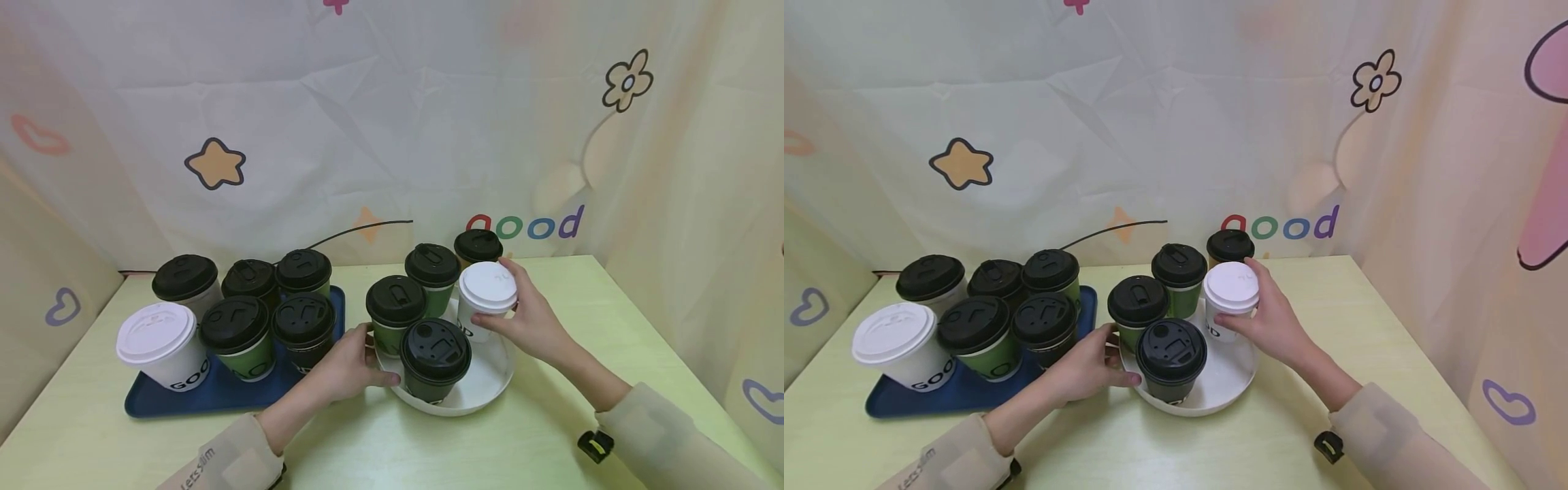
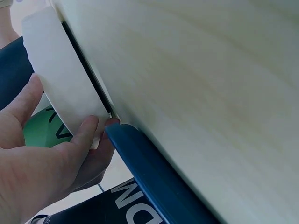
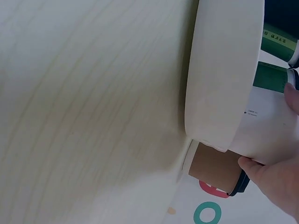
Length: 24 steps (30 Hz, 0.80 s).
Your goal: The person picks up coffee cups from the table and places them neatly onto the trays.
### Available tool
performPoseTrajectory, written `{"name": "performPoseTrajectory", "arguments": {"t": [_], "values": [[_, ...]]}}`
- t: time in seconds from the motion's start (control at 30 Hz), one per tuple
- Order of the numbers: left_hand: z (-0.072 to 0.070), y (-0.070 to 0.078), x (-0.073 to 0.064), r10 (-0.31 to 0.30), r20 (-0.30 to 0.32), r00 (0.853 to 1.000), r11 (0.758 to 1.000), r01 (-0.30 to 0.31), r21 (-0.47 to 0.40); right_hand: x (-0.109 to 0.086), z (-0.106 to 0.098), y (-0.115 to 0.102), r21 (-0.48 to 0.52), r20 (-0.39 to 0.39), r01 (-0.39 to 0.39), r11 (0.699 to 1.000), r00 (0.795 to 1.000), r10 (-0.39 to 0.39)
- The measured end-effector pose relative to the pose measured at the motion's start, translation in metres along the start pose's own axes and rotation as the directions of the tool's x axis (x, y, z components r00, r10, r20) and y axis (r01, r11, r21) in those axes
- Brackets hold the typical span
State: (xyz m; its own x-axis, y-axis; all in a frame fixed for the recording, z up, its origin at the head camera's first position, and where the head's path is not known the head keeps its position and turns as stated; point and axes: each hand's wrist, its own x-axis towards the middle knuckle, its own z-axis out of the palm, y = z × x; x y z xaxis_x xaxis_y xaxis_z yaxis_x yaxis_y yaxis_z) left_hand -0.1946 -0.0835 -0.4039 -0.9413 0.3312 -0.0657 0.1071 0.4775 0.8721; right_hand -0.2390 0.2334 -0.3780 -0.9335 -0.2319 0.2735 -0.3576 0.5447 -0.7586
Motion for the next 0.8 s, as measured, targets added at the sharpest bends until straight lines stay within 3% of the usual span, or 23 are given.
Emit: {"name": "performPoseTrajectory", "arguments": {"t": [0.2, 0.4, 0.6, 0.8], "values": [[0.0, 0.0, 0.001, 0.008, 0.001, 1.0, 1.0, -0.008, 0.016, 0.002, 0.003, 0.004, 0.011, -0.008, -0.012, 1.0, 1.0, 0.012], [0.0, 0.0, 0.001, 0.004, 0.006, 1.0, 1.0, -0.004, 0.025, 0.002, -0.003, 0.009, 0.008, 0.032, -0.05, 0.999, 0.998, 0.049], [-0.001, 0.002, 0.001, 0.002, 0.001, 1.0, 0.999, -0.002, 0.048, 0.002, -0.018, 0.017, 0.018, 0.127, -0.054, 0.998, 0.991, 0.051], [-0.001, 0.003, 0.0, -0.008, 0.004, 1.0, 0.999, 0.007, 0.048, 0.006, -0.041, 0.026, -0.001, 0.251, -0.108, 0.994, 0.962, 0.104]]}}
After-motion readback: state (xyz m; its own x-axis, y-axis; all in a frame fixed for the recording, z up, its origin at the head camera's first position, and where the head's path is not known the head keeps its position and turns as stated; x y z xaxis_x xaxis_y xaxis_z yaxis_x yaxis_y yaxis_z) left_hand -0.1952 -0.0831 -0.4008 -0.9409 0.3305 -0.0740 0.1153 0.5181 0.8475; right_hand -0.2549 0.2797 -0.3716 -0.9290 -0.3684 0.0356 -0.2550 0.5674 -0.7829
